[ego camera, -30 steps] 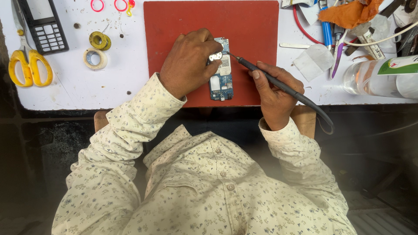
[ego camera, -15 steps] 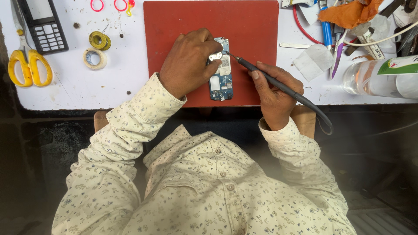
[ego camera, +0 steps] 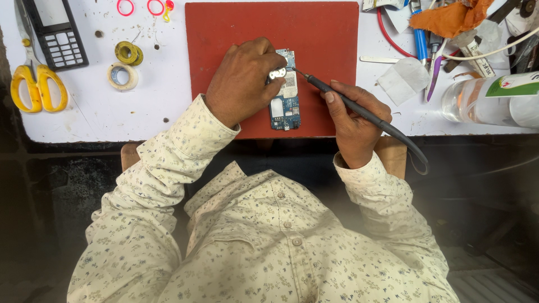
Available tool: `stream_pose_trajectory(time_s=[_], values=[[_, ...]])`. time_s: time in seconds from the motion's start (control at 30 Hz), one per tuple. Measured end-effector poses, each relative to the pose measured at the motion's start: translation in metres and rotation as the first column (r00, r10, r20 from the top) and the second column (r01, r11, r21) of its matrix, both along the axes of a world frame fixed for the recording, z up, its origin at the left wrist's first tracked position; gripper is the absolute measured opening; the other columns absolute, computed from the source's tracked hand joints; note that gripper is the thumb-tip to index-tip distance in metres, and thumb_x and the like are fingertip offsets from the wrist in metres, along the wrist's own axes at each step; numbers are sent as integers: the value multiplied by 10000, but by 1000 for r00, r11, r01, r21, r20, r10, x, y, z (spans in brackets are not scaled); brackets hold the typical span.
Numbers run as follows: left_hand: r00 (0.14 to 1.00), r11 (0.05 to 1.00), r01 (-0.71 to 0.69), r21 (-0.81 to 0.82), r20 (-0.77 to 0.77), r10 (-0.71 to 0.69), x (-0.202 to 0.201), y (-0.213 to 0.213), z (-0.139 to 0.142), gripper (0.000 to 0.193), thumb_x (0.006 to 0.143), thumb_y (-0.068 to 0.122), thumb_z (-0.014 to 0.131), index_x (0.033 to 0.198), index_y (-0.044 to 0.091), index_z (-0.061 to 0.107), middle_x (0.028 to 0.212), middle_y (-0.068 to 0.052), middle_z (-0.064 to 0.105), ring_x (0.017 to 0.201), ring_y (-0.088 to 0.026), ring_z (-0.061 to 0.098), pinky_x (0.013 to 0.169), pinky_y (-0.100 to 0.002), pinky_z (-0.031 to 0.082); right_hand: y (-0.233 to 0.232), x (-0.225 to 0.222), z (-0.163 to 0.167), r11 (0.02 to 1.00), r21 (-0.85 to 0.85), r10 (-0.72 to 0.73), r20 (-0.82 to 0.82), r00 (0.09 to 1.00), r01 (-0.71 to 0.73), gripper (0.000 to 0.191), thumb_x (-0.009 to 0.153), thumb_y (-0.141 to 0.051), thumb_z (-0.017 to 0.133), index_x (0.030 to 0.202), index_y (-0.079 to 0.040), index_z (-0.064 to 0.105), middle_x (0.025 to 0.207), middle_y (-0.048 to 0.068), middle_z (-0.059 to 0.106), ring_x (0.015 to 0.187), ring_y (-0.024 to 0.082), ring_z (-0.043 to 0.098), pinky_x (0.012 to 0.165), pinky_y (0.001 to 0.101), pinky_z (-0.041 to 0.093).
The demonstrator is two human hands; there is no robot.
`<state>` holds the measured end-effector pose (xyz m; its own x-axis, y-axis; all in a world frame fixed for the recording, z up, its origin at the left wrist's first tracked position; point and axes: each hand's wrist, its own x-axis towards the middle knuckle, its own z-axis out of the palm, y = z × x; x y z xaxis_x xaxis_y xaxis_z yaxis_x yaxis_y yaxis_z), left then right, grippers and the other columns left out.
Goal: The person solders a small circular component onto a mobile phone motherboard using a soldering iron and solder wire. They then place a black plastic frame over the component and adjust it with their fingers.
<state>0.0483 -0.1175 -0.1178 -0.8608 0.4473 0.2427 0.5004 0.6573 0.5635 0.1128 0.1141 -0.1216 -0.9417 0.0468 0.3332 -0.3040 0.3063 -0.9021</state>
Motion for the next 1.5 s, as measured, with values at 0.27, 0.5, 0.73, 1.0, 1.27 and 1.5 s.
stream_pose_trajectory(time_s=[0.27,0.5,0.73,1.0,1.27,1.5], values=[[1000,1000,0,2,-4,0,0,0,0,228,845,147,822,1033,33,760,946,-81,647,838,-228,619,811,-408,473,0,0,1,1000,-13,3,3,1000,-3,158,1019,-5,736,1153,76,713,985,176,773,868,172,771,751,205,612],[1000,1000,-3,7,1,3,0,1,1,232,845,148,824,1034,30,761,941,-81,647,829,-229,619,806,-405,473,1,0,2,1000,6,-1,17,1000,1,159,1008,0,737,1144,79,717,965,179,776,819,164,756,710,196,589],[1000,1000,0,0,4,0,0,1,1,231,847,145,826,1036,30,761,934,-79,645,819,-222,623,803,-409,474,1,0,1,1000,1,8,6,1000,-8,158,1012,4,731,1151,78,714,978,182,773,860,182,770,743,210,609],[1000,1000,3,9,-20,-3,0,1,1,225,845,148,826,1025,31,760,936,-78,647,818,-220,625,811,-411,480,1,0,0,1000,-3,8,3,1000,-8,157,1012,2,734,1151,74,716,976,180,772,862,183,771,751,215,617],[1000,1000,-7,-6,2,7,0,1,3,225,846,148,825,1028,32,761,939,-81,650,835,-231,627,792,-406,475,1,0,0,1000,9,0,-4,1000,0,156,1008,0,740,1145,75,719,971,179,773,850,177,765,746,214,609],[1000,1000,-5,-12,-1,5,0,1,3,232,836,150,831,1021,30,760,936,-83,650,850,-230,631,784,-407,475,1,0,1,1000,0,9,3,1000,-9,158,1014,-2,732,1152,74,713,990,181,773,883,191,776,765,218,618]])
